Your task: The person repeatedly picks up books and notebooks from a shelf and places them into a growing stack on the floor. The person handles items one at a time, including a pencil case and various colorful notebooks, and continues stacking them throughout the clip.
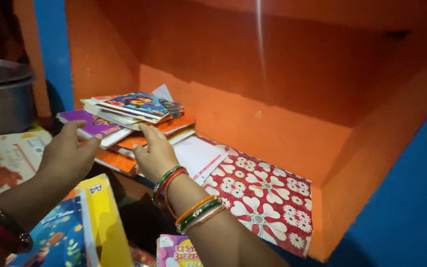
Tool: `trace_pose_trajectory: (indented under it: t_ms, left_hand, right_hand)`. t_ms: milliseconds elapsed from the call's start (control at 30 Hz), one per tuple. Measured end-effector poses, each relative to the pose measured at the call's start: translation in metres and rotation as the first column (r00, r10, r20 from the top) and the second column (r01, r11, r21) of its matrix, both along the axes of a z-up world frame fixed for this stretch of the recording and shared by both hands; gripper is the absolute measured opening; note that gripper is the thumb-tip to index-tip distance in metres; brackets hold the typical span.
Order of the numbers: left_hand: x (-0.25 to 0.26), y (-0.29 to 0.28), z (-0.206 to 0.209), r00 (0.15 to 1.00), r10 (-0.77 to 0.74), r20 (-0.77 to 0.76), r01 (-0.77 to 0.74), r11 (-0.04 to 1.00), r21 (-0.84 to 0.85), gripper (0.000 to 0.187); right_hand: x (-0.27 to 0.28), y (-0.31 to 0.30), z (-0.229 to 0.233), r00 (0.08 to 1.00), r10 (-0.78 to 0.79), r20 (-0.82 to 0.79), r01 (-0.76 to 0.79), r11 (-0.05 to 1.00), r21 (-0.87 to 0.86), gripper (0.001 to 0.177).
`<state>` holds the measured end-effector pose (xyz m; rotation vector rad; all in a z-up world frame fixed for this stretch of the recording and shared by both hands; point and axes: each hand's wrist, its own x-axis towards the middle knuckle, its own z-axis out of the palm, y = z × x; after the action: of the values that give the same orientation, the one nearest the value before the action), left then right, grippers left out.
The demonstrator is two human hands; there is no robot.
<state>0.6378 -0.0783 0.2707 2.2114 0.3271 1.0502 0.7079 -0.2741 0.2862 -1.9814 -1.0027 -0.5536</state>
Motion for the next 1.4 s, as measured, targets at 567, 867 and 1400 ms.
trace_pose_trajectory:
  t_ms: [567, 867, 1400]
  left_hand:
    - [0.093, -0.010, -0.015, 0.983, 0.112, -0.147, -0.107, 0.993, 0.040, 0.095]
    - [0.122, -0.013, 0.009, 0.993, 0.101, -0.061, -0.083, 0.964, 0.253, 0.090]
    - [0.184, -0.031, 0.000, 0.964, 0.083, -0.251, 0.079, 0.814, 0.575, 0.072]
  right_hand:
    - [0.066, 0.008, -0.053, 0.999, 0.017, -0.049, -0.017, 1.000, -0.004, 0.062]
    - [0.093, 0.014, -0.030, 0.978, -0.187, 0.094, 0.190, 0.982, -0.024, 0.075]
    - [0.132, 0.012, -0.010, 0.949, -0.264, -0.173, 0.194, 0.921, -0.339, 0.101]
